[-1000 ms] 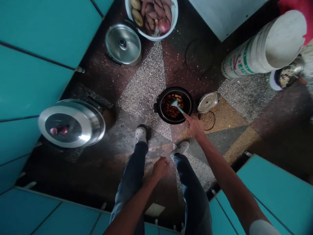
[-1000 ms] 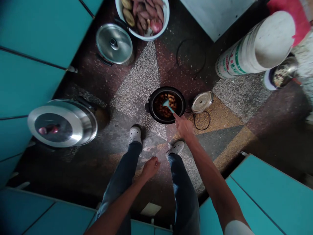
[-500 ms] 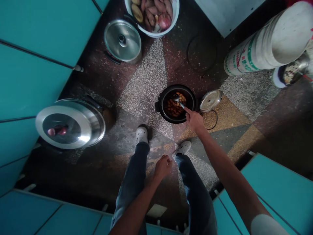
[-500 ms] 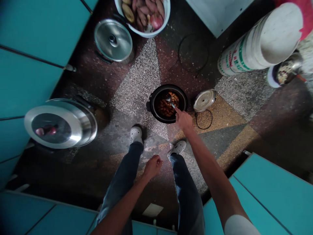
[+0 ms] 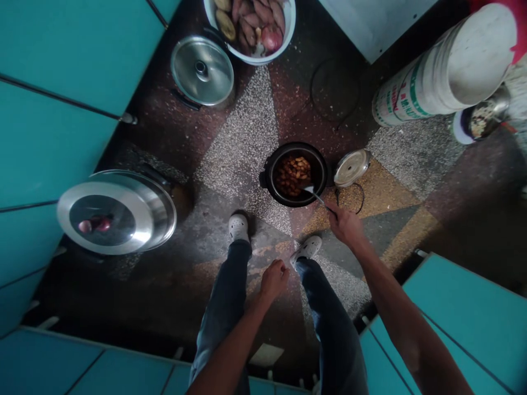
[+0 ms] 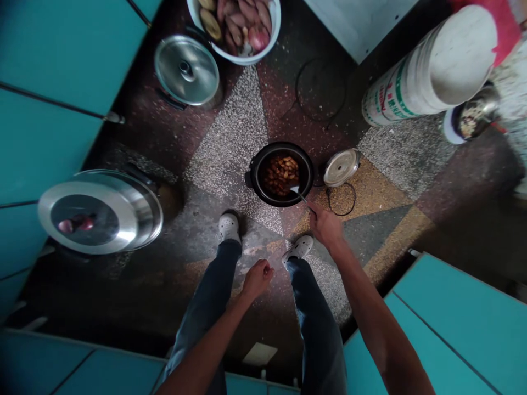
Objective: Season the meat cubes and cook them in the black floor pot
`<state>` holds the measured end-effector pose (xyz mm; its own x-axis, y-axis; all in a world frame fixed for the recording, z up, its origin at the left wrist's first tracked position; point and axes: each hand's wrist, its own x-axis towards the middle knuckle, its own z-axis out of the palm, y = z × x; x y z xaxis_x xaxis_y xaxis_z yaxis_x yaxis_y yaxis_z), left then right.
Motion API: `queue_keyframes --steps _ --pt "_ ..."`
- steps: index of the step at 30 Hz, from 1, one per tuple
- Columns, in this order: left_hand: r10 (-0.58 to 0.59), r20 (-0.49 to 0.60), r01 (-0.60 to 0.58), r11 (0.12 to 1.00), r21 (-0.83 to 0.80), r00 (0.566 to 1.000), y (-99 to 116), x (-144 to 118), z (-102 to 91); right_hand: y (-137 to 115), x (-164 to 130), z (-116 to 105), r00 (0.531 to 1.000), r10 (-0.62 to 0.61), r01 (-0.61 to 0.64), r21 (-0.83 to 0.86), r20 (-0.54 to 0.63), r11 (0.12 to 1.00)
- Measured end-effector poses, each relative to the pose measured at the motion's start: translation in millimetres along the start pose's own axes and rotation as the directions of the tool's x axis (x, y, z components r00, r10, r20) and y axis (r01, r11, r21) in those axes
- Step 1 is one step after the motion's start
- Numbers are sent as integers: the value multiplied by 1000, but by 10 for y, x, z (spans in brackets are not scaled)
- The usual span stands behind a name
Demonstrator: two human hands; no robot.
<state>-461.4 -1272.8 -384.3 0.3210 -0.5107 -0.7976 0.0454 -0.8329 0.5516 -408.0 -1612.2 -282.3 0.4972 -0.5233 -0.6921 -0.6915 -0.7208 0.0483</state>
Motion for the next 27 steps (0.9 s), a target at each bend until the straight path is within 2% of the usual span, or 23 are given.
queue_keyframes --steps 3,8,12,15,17,20,24,27 --pt "-2 6 2 1000 3 1000 8 1 -6 -168 106 185 998 36 -35 -23 42 999" --pt "2 32 -3 1000 20 999 13 7 -34 -409 377 381 1000 10 -9 67 -17 998" --pt "-12 44 11 1000 27 999 11 -5 -29 -334 353 412 998 6 5 177 -60 984" --pt "-9 38 7 999 32 999 13 -21 -14 -250 358 470 990 33 7 285 -134 959" --pt "-9 38 8 999 32 999 17 -30 -11 -265 433 527 985 53 6 336 -166 942" --pt "-7 41 6 999 34 999 27 -35 -21 -385 520 625 990 54 -7 345 -127 939" --pt "-22 37 20 999 48 999 46 -19 -34 -470 318 747 999 25 -13 302 -35 953" --pt "-28 27 27 998 49 999 45 -3 -25 -411 174 768 998 -6 27 343 -61 939"
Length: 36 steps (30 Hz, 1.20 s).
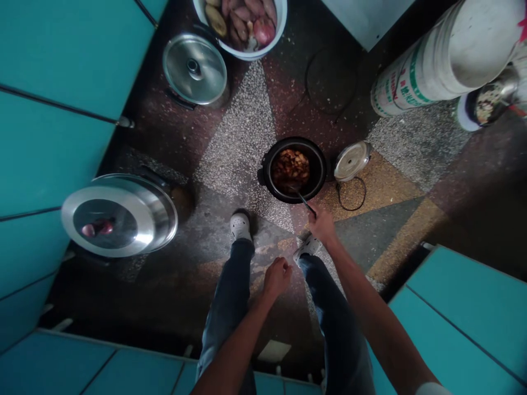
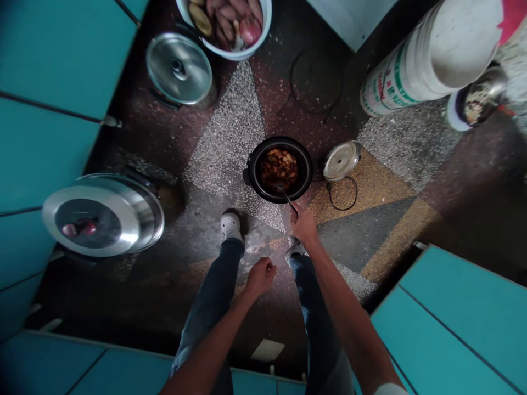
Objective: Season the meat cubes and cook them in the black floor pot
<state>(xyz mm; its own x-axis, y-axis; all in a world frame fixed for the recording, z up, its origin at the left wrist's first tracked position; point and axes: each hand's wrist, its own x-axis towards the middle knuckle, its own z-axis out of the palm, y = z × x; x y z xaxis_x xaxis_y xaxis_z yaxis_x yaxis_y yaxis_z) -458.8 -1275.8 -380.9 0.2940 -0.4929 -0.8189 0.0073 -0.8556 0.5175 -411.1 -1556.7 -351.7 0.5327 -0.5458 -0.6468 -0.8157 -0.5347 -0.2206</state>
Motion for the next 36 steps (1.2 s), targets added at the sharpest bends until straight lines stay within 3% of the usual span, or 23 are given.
queue_keyframes --steps 3,6,10,12,15,18,20,23,26,31,36 --pt "21 -2 -21 1000 -4 1000 -20 6 21 -12 128 -8 997 -7 11 60 -72 998" --pt "34 1 -34 999 -1 999 -38 6 35 -104 309 79 999 18 -13 93 -50 996" --pt "22 10 -23 1000 13 1000 -35 19 31 -70 162 93 1000 9 -8 97 -2 995" --pt "19 2 -19 1000 12 1000 -28 33 28 34 -4 -94 999 -32 33 81 -12 996" --pt "15 0 -15 1000 -4 1000 -26 51 24 152 -121 -587 1000 -11 12 -77 20 997" --pt "16 10 -16 1000 -19 1000 -28 59 20 85 4 -1008 993 51 -10 -351 108 936" --pt "18 7 -17 1000 -24 1000 -25 61 15 -51 160 -1084 987 67 10 -462 149 887" --pt "14 -4 -14 999 -34 1000 -12 63 2 -267 365 -914 981 69 25 -476 179 879" --pt "16 -8 -16 999 -43 1000 11 69 -22 -341 445 -681 987 56 7 -387 153 922" --pt "13 4 -13 999 -45 1000 50 80 -64 -97 309 -583 996 53 -38 -196 73 980" --pt "14 3 -14 999 -45 1000 63 92 -58 -53 184 -472 990 82 -60 -181 117 982"
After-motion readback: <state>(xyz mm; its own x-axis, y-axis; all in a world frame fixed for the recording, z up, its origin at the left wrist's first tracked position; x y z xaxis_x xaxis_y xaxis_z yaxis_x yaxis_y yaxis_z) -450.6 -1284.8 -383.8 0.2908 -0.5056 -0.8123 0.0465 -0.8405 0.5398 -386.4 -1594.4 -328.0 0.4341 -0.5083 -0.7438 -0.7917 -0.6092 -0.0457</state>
